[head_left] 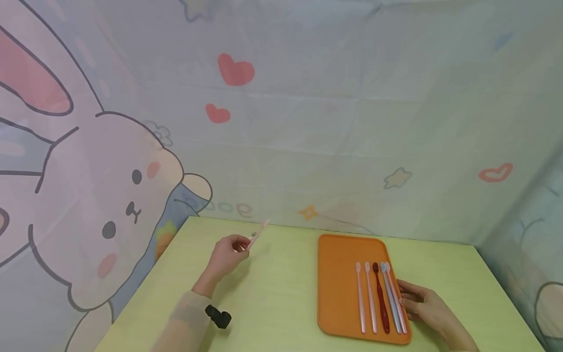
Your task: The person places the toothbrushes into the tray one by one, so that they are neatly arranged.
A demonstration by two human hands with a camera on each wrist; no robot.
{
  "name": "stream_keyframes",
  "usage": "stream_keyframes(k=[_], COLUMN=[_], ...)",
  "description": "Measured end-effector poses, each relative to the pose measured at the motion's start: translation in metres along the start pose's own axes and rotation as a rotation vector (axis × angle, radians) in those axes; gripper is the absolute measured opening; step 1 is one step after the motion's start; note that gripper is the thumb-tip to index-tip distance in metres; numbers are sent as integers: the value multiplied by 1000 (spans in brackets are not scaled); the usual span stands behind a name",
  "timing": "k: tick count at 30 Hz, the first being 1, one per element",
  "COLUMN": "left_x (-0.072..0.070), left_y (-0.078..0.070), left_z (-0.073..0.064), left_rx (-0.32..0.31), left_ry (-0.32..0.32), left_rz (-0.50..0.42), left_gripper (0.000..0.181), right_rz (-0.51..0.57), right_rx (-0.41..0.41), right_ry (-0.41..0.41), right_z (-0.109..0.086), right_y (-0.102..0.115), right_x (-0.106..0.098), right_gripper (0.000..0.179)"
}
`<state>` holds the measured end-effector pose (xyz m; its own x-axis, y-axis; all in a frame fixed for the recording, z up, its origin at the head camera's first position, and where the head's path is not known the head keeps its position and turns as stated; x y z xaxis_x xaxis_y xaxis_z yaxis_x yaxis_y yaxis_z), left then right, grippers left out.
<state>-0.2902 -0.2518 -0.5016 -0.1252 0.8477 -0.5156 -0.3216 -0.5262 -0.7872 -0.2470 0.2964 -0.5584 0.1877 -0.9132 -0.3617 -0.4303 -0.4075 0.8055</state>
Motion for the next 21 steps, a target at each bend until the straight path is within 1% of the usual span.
stream_keyframes(k=[5, 10, 14, 17, 21], left_x=[15, 25, 32, 41, 56], left_y=[-12, -22, -30, -37, -47], left_z=[-1, -3, -3, -3, -4], left_rx=[7, 6, -4, -21, -42], left_ry=[13, 29, 38, 66, 107], left_rz=[-50, -130, -214, -295, -393], left_gripper=[21, 20, 21, 25, 30], right_rz=[-8, -6, -11, -22, -28], right_rx=[-2, 6, 8, 5, 0], right_ry=[-4, -2, -6, -15, -18], right_z=[0, 0, 2, 3, 2], right_y=[1, 1, 0, 0, 1], right_x=[0, 2, 3, 2, 2], right_gripper=[68, 68, 67, 66, 66])
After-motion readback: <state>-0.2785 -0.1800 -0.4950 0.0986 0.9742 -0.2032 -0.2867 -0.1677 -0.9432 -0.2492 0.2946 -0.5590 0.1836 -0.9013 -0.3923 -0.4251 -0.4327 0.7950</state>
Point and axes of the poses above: each hand's wrist, its own z-axis towards the middle knuckle, its own x-axis out of the palm, y = z × x, the point moved 2 cm from there along z, towards the middle knuckle, and after that the axes turned 10 degrees about x, right-handed, at the moved point
